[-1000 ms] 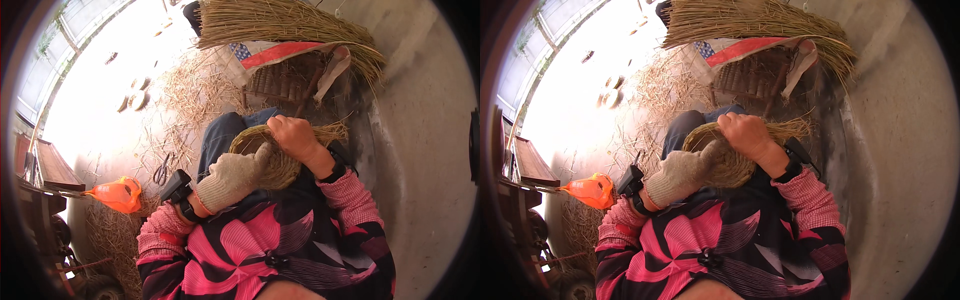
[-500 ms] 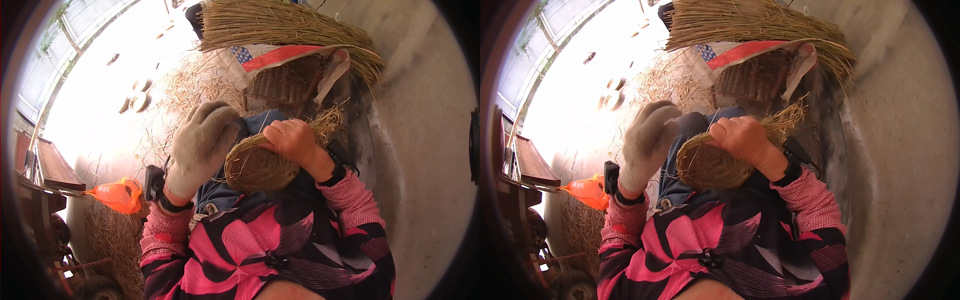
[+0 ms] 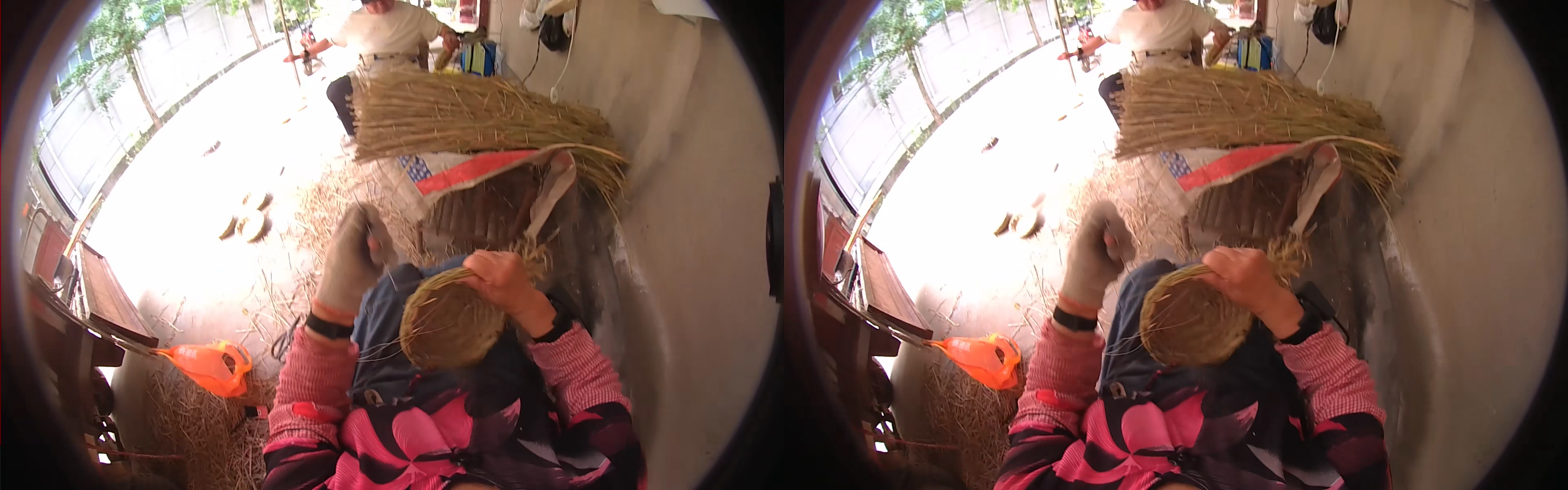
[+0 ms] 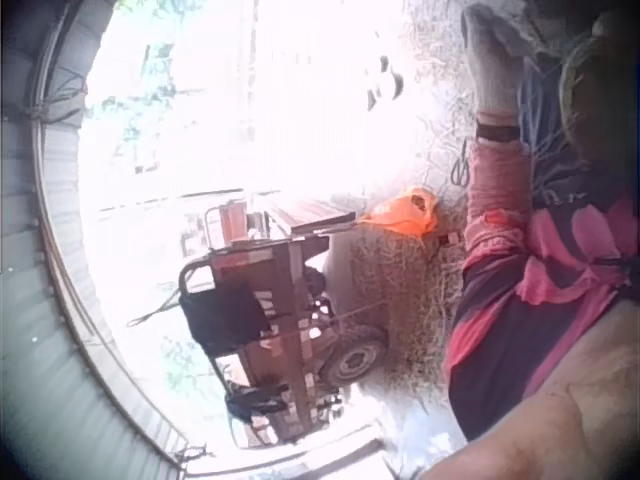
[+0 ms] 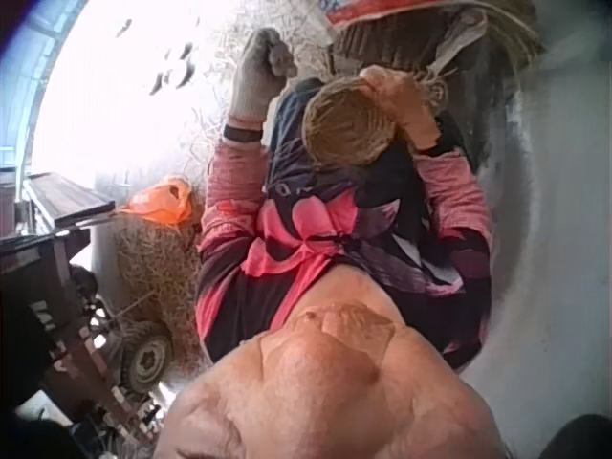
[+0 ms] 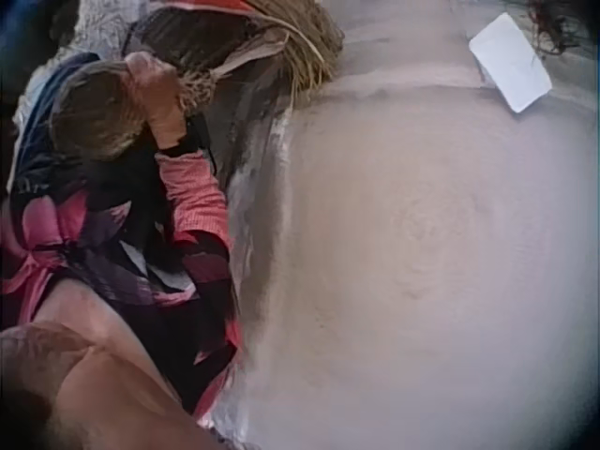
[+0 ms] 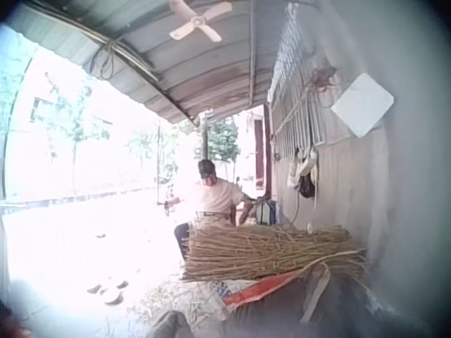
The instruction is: The recorder is weaving a small straw basket using a needle-like tool and dried straw.
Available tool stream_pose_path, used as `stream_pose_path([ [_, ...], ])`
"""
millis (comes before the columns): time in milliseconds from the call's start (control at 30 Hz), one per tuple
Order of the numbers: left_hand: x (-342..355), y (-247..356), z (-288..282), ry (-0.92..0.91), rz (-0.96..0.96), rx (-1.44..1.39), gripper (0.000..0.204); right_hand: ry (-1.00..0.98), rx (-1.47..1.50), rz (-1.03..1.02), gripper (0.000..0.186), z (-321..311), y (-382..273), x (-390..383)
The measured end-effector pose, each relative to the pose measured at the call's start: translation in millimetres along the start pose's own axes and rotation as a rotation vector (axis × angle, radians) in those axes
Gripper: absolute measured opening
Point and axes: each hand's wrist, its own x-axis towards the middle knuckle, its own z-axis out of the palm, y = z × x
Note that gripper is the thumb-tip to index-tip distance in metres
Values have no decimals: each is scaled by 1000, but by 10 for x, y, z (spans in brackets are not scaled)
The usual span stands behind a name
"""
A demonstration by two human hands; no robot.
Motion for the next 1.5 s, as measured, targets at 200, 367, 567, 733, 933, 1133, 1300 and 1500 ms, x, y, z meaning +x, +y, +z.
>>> stream_pose_path([
  [200, -808, 31, -618, -270, -118, 1482, 25, 165, 1174, 702, 36, -462, 273, -266],
  [367, -1791, 81, -2608, 570, -398, 1841, 26, 338, 1734, 162, 40, -1077, 469, -766],
  [567, -3395, 395, -4026, 61, -1142, 2178, 35, 231, 1767, 49, 46, -1132, 473, -843],
  [733, -1097, 151, -1689, 516, -305, 724, 49, 87, 1354, 336, 50, -850, 19, -467],
  [933, -387, 3, 375, -399, -192, 114, 65, -369, 1092, 655, 35, -352, -105, 467],
  [1133, -451, -261, 263, -398, -358, 248, 30, -273, 679, 593, 30, -430, 132, 319],
  [1300, -283, -164, 66, 48, -101, -858, 16, -281, 353, 454, 30, -115, 254, -53],
  [1500, -567, -310, -359, -279, -320, 526, 28, -172, 55, 272, 35, 103, 198, -306],
])
